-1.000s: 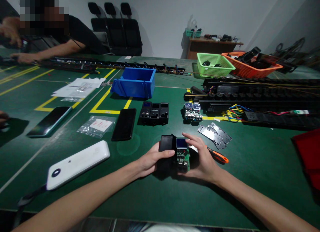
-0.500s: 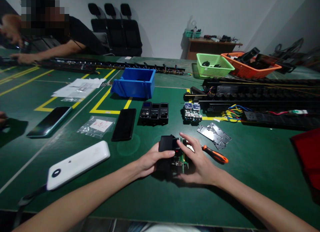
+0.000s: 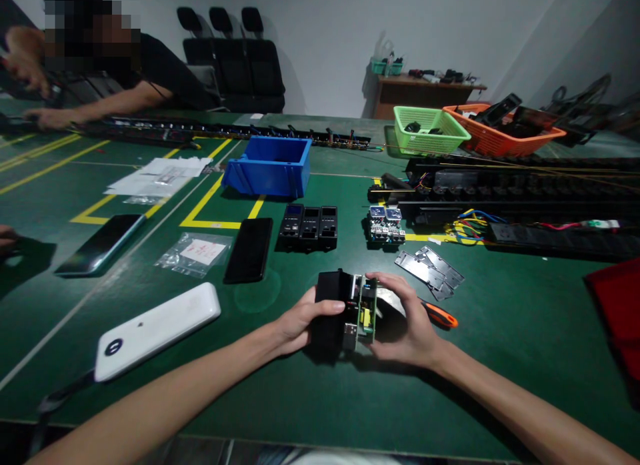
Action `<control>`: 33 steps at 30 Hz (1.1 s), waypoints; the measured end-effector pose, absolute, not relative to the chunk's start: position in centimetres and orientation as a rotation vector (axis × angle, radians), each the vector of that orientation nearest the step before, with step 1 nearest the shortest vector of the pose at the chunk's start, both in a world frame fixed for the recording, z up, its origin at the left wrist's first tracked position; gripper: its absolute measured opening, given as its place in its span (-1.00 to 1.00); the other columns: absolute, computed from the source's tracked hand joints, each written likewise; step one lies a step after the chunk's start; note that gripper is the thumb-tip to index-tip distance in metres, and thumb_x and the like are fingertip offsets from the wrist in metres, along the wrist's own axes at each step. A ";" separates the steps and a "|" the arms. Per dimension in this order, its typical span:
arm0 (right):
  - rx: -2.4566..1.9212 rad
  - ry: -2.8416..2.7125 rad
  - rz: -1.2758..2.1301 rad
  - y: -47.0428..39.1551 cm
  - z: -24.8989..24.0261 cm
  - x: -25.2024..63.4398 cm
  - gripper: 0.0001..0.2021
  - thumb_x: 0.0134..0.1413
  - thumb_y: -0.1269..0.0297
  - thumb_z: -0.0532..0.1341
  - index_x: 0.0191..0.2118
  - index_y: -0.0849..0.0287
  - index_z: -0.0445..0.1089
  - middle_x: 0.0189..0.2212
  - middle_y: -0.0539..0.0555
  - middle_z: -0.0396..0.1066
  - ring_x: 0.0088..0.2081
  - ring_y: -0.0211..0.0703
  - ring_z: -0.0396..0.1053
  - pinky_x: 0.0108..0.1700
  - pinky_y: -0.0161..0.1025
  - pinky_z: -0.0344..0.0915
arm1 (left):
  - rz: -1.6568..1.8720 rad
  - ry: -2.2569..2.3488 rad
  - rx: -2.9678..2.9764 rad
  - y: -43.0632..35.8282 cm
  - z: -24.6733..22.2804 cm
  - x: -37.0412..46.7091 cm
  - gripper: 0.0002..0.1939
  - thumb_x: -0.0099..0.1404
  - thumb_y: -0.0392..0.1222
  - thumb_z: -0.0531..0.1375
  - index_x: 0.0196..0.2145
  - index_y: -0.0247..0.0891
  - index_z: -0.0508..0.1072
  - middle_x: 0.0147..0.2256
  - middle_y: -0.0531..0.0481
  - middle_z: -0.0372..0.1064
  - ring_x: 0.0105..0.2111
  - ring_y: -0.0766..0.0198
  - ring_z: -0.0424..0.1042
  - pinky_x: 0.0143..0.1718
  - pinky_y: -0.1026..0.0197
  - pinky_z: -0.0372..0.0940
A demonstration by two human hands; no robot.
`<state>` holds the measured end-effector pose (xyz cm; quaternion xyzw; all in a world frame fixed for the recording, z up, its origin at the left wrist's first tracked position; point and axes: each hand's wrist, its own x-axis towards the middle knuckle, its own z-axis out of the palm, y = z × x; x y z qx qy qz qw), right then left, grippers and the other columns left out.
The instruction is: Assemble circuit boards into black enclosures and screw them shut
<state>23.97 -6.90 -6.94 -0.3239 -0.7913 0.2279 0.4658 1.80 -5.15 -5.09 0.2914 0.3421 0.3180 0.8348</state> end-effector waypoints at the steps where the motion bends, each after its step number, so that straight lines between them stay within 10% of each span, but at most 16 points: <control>1: -0.795 -1.902 0.558 -6.9 -7.0 24.0 -0.05 -0.31 0.37 0.44 0.26 0.06 0.04 0.13 0.21 0.23 0.15 0.22 0.23 0.12 0.17 0.28 | 0.683 0.721 0.577 -5.0 -5.1 1.7 -0.49 0.12 -0.27 0.31 0.04 -0.29 0.35 -0.13 -0.17 0.45 -0.21 0.10 0.48 -0.20 0.06 0.41; 17: -0.828 -1.754 0.656 -7.0 -6.5 24.4 -0.18 -0.26 0.45 0.38 0.19 0.03 0.08 0.16 0.24 0.12 0.19 0.22 0.17 -0.04 0.05 0.43 | 0.704 0.597 0.320 -4.0 -5.2 1.9 -0.54 0.32 0.14 0.11 -0.07 -0.31 0.42 -0.36 -0.05 0.36 -0.46 0.35 0.36 -0.42 0.29 0.32; 33: -0.825 -1.793 0.640 -7.0 -6.7 24.4 -0.18 -0.26 0.45 0.37 0.18 0.00 0.08 0.16 0.23 0.15 0.18 0.24 0.19 -0.10 0.06 0.45 | 0.629 0.566 0.277 -3.3 -5.0 1.1 -0.48 0.32 -0.04 0.03 0.13 -0.40 0.32 -0.33 -0.21 0.45 -0.44 0.20 0.47 -0.68 0.41 0.08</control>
